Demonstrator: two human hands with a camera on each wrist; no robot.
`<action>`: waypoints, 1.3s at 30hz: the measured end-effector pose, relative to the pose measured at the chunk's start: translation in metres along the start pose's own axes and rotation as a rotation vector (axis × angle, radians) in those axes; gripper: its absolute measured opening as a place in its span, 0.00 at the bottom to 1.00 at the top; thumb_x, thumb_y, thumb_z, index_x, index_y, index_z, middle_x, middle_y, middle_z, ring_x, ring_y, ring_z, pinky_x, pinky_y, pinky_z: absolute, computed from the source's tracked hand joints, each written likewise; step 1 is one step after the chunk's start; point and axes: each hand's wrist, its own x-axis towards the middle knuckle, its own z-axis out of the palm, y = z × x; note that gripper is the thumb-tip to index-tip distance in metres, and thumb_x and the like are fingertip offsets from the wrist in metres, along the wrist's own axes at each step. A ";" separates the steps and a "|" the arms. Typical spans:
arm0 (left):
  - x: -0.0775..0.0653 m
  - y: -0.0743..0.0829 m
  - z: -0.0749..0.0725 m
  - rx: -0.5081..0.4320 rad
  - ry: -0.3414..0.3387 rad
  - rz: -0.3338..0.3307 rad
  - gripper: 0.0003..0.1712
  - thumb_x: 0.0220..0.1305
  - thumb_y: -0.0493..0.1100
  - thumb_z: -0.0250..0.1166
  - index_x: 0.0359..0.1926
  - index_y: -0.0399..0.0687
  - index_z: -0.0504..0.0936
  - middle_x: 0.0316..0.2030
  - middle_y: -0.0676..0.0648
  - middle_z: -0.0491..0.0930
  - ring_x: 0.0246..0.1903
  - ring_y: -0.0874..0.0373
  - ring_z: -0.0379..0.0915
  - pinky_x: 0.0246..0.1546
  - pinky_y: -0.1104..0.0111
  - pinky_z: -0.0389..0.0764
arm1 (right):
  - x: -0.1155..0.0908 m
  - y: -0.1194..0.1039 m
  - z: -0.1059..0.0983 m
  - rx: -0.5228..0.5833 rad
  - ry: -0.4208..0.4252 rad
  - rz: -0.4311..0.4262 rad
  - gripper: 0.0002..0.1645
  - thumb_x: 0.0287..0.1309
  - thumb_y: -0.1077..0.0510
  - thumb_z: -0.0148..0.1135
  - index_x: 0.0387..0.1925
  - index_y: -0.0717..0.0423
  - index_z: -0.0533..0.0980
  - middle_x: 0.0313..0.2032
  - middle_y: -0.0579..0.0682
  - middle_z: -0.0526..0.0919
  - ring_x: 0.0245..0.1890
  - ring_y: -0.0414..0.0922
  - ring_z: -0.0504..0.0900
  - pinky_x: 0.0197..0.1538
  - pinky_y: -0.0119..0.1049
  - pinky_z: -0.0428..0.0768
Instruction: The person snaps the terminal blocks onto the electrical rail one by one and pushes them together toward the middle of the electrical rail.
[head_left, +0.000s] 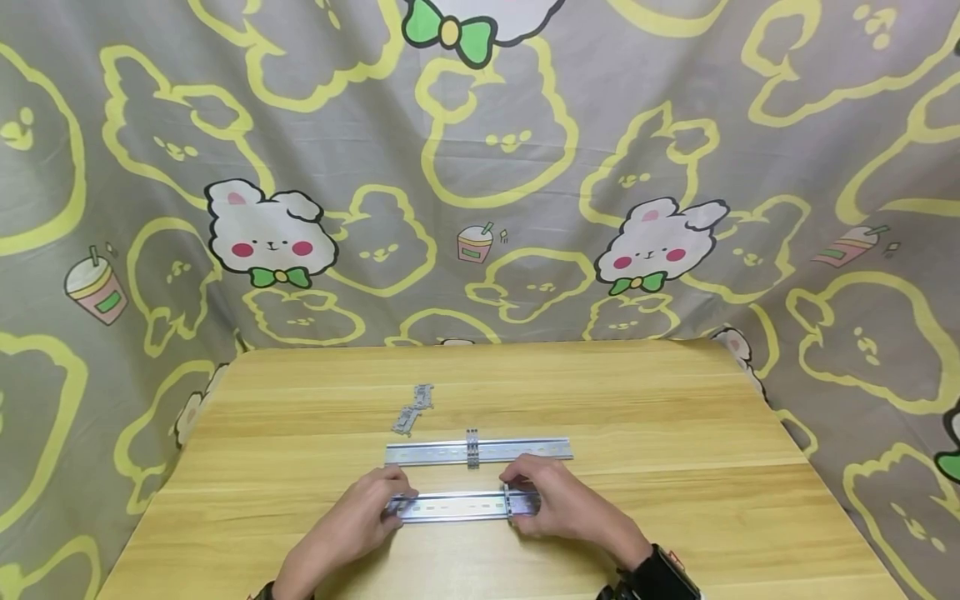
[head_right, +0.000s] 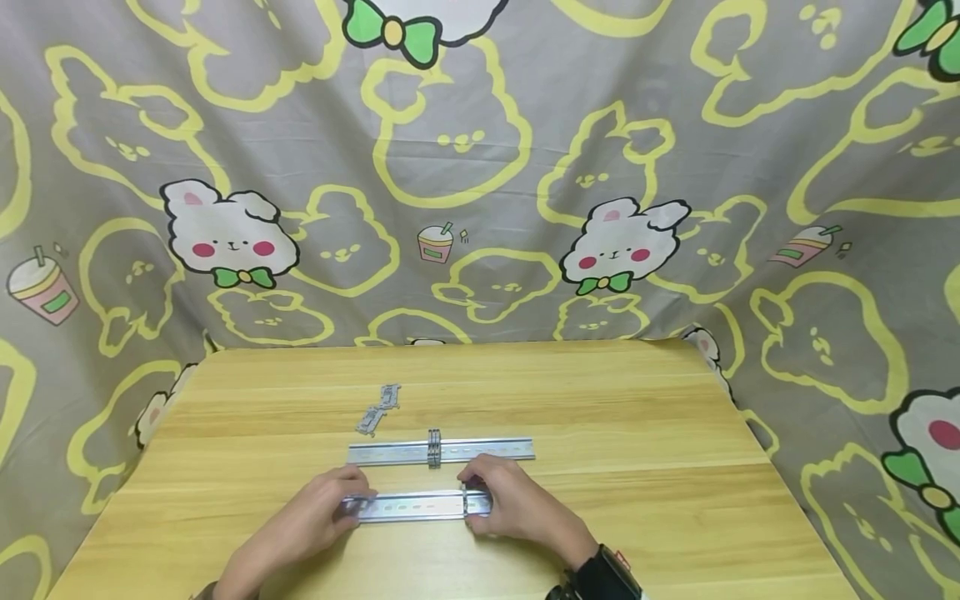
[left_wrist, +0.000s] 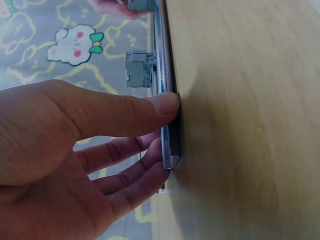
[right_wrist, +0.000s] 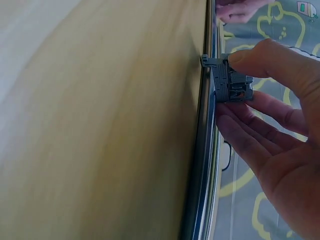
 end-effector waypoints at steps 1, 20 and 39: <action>0.000 0.000 0.000 0.000 0.000 -0.001 0.15 0.46 0.31 0.73 0.39 0.40 0.87 0.38 0.49 0.81 0.40 0.53 0.78 0.42 0.59 0.85 | 0.002 -0.001 0.001 0.001 -0.003 -0.001 0.28 0.39 0.60 0.75 0.48 0.59 0.78 0.45 0.49 0.84 0.46 0.41 0.81 0.49 0.36 0.84; 0.001 -0.002 0.000 0.000 -0.003 -0.009 0.15 0.47 0.30 0.72 0.40 0.40 0.87 0.37 0.50 0.81 0.39 0.55 0.77 0.40 0.60 0.85 | 0.026 -0.019 0.020 0.014 -0.002 -0.019 0.28 0.42 0.57 0.76 0.48 0.59 0.79 0.45 0.48 0.84 0.44 0.41 0.82 0.48 0.32 0.84; 0.000 -0.002 -0.001 0.000 -0.012 -0.016 0.15 0.47 0.30 0.72 0.40 0.39 0.87 0.37 0.50 0.81 0.39 0.55 0.78 0.40 0.60 0.85 | 0.027 -0.024 0.019 -0.065 -0.001 -0.049 0.35 0.43 0.54 0.76 0.55 0.57 0.76 0.49 0.48 0.81 0.46 0.41 0.80 0.48 0.32 0.83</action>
